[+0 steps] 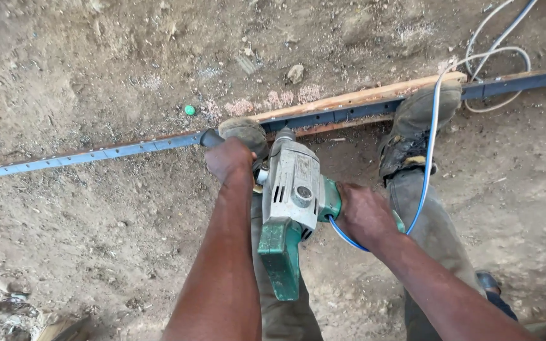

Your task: Using a hammer drill to create a series of holes along a metal beam placed on a wooden support.

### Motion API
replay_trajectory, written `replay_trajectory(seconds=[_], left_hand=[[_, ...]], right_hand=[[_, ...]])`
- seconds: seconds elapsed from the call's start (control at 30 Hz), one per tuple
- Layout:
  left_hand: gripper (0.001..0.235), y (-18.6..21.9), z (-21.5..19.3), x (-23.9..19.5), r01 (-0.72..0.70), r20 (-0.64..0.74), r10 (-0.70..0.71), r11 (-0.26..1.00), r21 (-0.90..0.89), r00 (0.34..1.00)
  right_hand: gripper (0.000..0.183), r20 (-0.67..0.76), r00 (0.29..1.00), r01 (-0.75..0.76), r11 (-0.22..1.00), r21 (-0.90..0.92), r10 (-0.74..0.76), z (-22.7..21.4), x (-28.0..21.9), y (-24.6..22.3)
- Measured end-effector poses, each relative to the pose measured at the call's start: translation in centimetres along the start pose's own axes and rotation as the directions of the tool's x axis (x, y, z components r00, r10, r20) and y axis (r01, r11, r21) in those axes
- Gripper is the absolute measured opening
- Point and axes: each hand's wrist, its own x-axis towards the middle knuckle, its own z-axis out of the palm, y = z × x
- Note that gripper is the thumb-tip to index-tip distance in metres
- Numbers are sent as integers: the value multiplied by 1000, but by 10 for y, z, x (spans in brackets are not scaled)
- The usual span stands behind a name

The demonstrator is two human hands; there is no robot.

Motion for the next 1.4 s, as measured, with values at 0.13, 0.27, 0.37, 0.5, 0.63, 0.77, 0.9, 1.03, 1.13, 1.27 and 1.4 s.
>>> replay_trajectory(seconds=[0.13, 0.27, 0.37, 0.5, 0.63, 0.77, 0.9, 1.03, 1.13, 1.27, 1.4], left_hand=[[26, -19, 7, 12, 38, 6, -39, 999, 23, 999], [27, -37, 6, 13, 40, 7, -40, 999, -14, 999], [27, -54, 8, 22, 63, 6, -63, 998, -7, 998], [22, -63, 4, 25, 119, 28, -116, 987, -107, 993], [14, -72, 7, 19, 201, 74, -188, 875, -440, 979], [24, -77, 15, 27, 271, 65, -267, 879, -392, 961], [25, -61, 15, 28, 272, 82, -259, 919, -285, 962], [28, -49, 10, 32, 226, 101, -207, 942, -249, 973], [30, -16, -15, -3, 169, 188, -159, 985, -39, 969], [30, -48, 5, 23, 247, 179, -217, 954, -172, 960], [32, -48, 13, 24, 264, 187, -230, 947, -183, 955]], right_hand=[[23, 5, 999, -33, 999, -15, 33, 7, -9, 1], [22, -11, 1000, -14, 1000, -3, 14, 10, -7, 6], [26, 8, 999, -33, 995, -91, 34, 4, -4, 6], [22, 16, 999, -27, 947, -321, 34, -4, 2, 3], [22, -2, 997, 71, 870, -488, -82, -7, 10, 1], [25, 3, 993, 102, 850, -517, -118, -27, 15, 1], [26, 2, 991, 119, 868, -482, -135, -30, 16, 1], [24, -9, 989, 128, 870, -477, -151, -35, 21, -4], [23, 10, 983, 163, 835, -525, -185, -49, 24, -15], [24, 69, 992, 123, 846, -519, -103, -56, 20, -19], [26, 120, 989, 141, 832, -536, -90, -53, 27, -6]])
